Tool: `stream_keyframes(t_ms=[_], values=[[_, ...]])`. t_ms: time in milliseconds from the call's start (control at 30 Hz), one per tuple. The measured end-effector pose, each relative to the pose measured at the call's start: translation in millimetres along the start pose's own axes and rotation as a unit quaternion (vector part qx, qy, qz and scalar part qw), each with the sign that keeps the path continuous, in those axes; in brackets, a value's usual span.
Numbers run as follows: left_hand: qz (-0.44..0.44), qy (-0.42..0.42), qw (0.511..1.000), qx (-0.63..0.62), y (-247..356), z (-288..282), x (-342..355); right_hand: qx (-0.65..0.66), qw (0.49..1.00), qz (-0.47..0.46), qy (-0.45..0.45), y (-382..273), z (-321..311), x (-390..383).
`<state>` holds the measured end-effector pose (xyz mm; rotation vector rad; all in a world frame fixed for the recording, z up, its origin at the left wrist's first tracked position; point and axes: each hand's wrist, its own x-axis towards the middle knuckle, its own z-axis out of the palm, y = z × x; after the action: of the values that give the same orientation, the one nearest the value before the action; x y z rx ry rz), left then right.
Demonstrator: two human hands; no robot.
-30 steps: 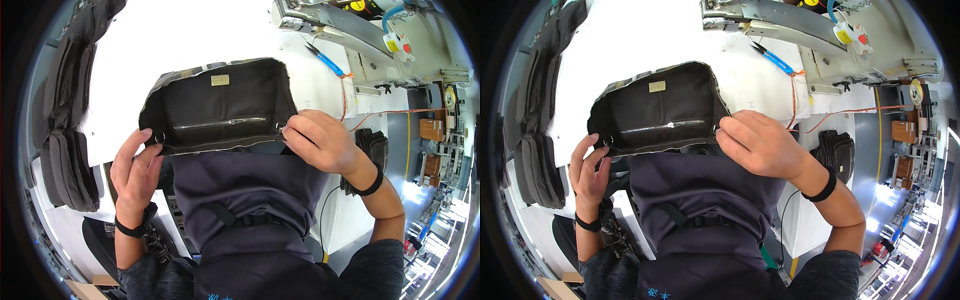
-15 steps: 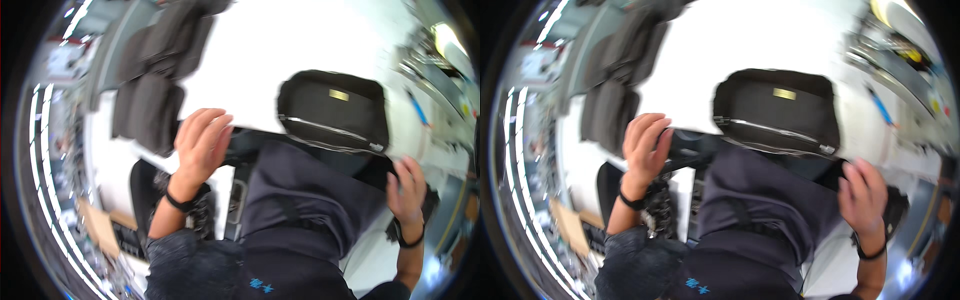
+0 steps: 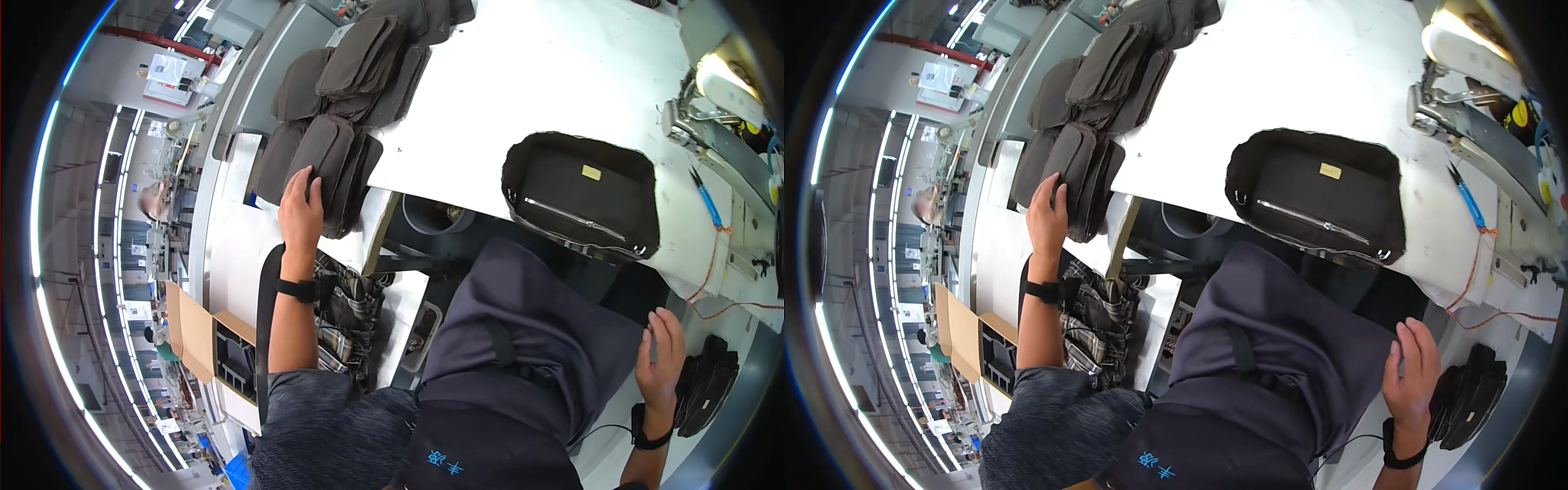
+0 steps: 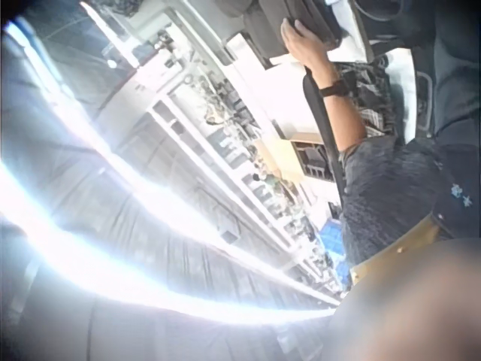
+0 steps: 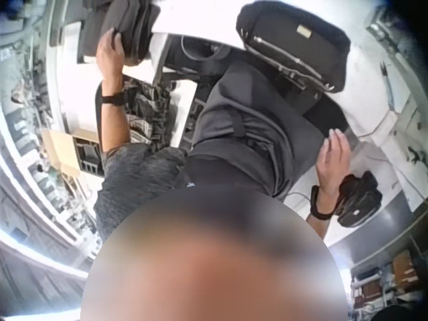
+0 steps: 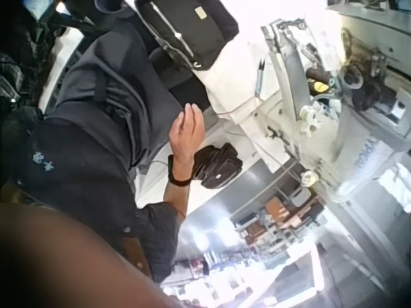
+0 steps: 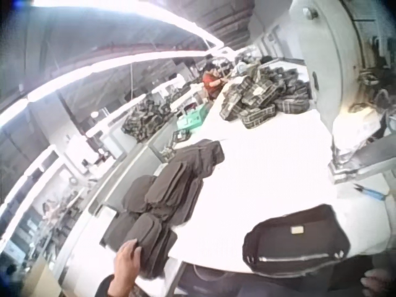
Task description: Sewing a fabric pouch using an industrial sewing machine.
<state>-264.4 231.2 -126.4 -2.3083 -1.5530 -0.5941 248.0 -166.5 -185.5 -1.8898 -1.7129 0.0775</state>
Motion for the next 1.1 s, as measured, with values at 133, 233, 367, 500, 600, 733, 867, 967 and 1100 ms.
stream_keyframes(t_ms=[133, 233, 367, 500, 600, 733, 867, 967, 1100], values=[[0.047, -0.041, 0.995, 0.072, -15.7, -0.9, 0.1, 0.016, 1.000, -0.008, 0.018, -3.6, 0.8, -5.0], [0.086, -0.088, 0.989, 0.078, -28.9, -8.9, 0.9, 0.028, 0.999, -0.020, 0.033, -8.2, 2.9, -5.2], [0.089, -0.143, 0.985, 0.039, -17.3, -20.5, 15.8, 0.035, 0.998, -0.011, 0.057, -10.0, 1.8, -16.5], [0.064, -0.128, 0.987, 0.075, -31.0, -15.9, 24.6, 0.034, 0.997, -0.003, 0.066, -8.1, -1.7, -30.6], [0.019, -0.026, 0.992, 0.125, -44.8, -28.3, 45.8, 0.026, 0.998, 0.018, 0.056, -7.1, -9.4, -42.0], [0.068, 0.065, 0.984, 0.150, -23.3, -73.4, 93.8, 0.024, 0.997, 0.047, 0.052, -9.7, -14.7, -51.8], [0.164, 0.051, 0.985, 0.011, 76.5, -122.7, 107.3, 0.045, 0.994, 0.064, 0.075, -23.9, -9.9, -38.5], [0.221, -0.151, 0.933, -0.239, 139.4, -131.1, 94.6, 0.091, 0.992, 0.010, 0.088, -46.9, -15.2, 3.2], [0.343, -0.296, 0.816, -0.358, 220.1, -125.0, 64.3, 0.094, 0.980, -0.118, 0.131, -81.7, -28.9, 77.5]])
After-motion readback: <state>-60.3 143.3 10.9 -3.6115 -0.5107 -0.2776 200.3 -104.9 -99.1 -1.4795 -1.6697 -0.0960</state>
